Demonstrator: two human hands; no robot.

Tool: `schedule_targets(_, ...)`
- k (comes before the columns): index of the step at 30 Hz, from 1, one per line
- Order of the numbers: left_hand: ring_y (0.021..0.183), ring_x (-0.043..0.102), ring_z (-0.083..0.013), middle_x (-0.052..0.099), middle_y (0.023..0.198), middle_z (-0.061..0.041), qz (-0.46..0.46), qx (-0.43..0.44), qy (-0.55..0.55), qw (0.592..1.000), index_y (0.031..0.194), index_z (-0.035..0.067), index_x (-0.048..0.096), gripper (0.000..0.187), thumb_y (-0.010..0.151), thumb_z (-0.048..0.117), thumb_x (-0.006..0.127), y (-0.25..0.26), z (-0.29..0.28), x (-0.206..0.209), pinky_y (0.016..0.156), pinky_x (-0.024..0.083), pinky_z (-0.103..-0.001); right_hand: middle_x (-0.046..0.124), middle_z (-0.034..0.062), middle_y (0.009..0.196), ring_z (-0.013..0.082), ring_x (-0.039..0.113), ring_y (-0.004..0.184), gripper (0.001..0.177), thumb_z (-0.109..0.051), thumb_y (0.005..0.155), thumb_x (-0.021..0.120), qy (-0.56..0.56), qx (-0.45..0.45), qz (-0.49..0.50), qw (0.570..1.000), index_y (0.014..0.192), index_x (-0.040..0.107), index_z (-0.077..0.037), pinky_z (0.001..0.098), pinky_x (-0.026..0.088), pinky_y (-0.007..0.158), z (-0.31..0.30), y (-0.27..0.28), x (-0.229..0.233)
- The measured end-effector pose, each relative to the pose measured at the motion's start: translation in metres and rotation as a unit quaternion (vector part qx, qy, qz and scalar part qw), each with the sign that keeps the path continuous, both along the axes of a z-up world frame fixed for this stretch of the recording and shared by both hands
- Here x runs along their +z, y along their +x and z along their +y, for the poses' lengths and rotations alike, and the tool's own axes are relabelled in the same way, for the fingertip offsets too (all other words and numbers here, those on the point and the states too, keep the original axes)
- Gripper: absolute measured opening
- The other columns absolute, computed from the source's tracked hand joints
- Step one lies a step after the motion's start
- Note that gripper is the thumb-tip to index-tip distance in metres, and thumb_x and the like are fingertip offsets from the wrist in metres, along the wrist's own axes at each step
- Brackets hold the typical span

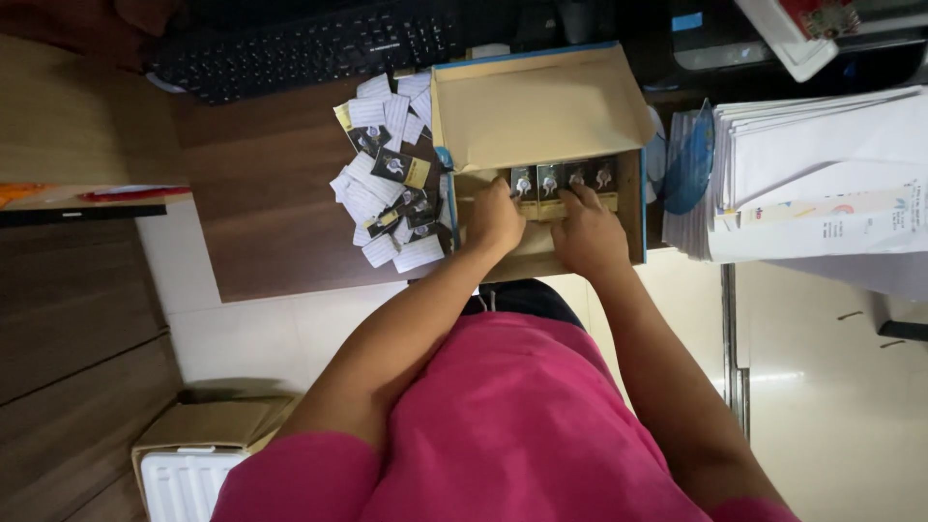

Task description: The person organizes small, individually wrapped items from a pile on a desk into a cardboard box. They pick up the items by hand and place them into the box, arranging them in rows.

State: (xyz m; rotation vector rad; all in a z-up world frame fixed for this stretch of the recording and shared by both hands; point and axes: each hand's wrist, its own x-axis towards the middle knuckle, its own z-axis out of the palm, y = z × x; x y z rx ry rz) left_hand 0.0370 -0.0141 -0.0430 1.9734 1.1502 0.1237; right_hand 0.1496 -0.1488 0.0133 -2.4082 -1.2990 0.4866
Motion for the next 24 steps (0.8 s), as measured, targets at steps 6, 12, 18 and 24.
schedule_targets(6, 0.088, 0.068, -0.0474, 0.069, 0.09, -0.031, 0.025, -0.111, 0.062, 0.992, 0.096, -0.005, 0.064, 0.025, 0.073, 0.001, 0.071, -0.02, 0.005, 0.017, 0.078, 0.056, -0.052, 0.058, 0.0255, 0.139, 0.047, 0.061, 0.114, 0.042, -0.017, 0.084, 0.067, 0.028, 0.0, 0.02, 0.999, 0.123, 0.068, -0.004, 0.0534, 0.051, 0.091, 0.0, 0.005, -0.004)
schedule_targets(12, 0.078, 0.075, -0.0334, 0.073, 0.085, -0.018, -0.204, -0.057, 0.028, 0.977, 0.093, 0.003, 0.069, 0.006, 0.091, 0.008, 0.066, -0.082, 0.061, 0.137, 0.069, 0.058, -0.042, 0.067, 0.0208, 0.121, 0.0439, 0.061, 0.111, 0.028, -0.011, 0.087, 0.069, 0.105, 0.002, -0.002, 0.995, 0.114, 0.07, -0.003, 0.0522, 0.048, 0.097, 0.01, -0.03, 0.038)
schedule_targets(18, 0.095, 0.069, -0.0407, 0.073, 0.099, -0.019, -0.011, -0.012, 0.195, 0.981, 0.105, 0.005, 0.069, 0.01, 0.096, 0.01, 0.066, -0.144, 0.157, 0.018, 0.083, 0.054, -0.052, 0.067, 0.0134, 0.105, 0.0372, 0.062, 0.101, 0.014, -0.005, 0.091, 0.07, 0.204, -0.012, 0.003, 0.979, 0.104, 0.071, -0.007, 0.0474, 0.047, 0.089, 0.043, -0.09, 0.075)
schedule_targets(24, 0.106, 0.058, -0.0482, 0.061, 0.116, -0.027, -0.093, -0.051, 0.235, 0.966, 0.125, -0.002, 0.055, 0.067, 0.067, 0.017, 0.083, -0.141, 0.17, -0.02, 0.091, 0.048, -0.054, 0.069, 0.009, 0.102, 0.0337, 0.063, 0.098, 0.015, 0.0, 0.089, 0.07, 0.239, 0.007, -0.011, 0.971, 0.101, 0.069, -0.008, 0.0439, 0.047, 0.088, 0.077, -0.141, 0.095)
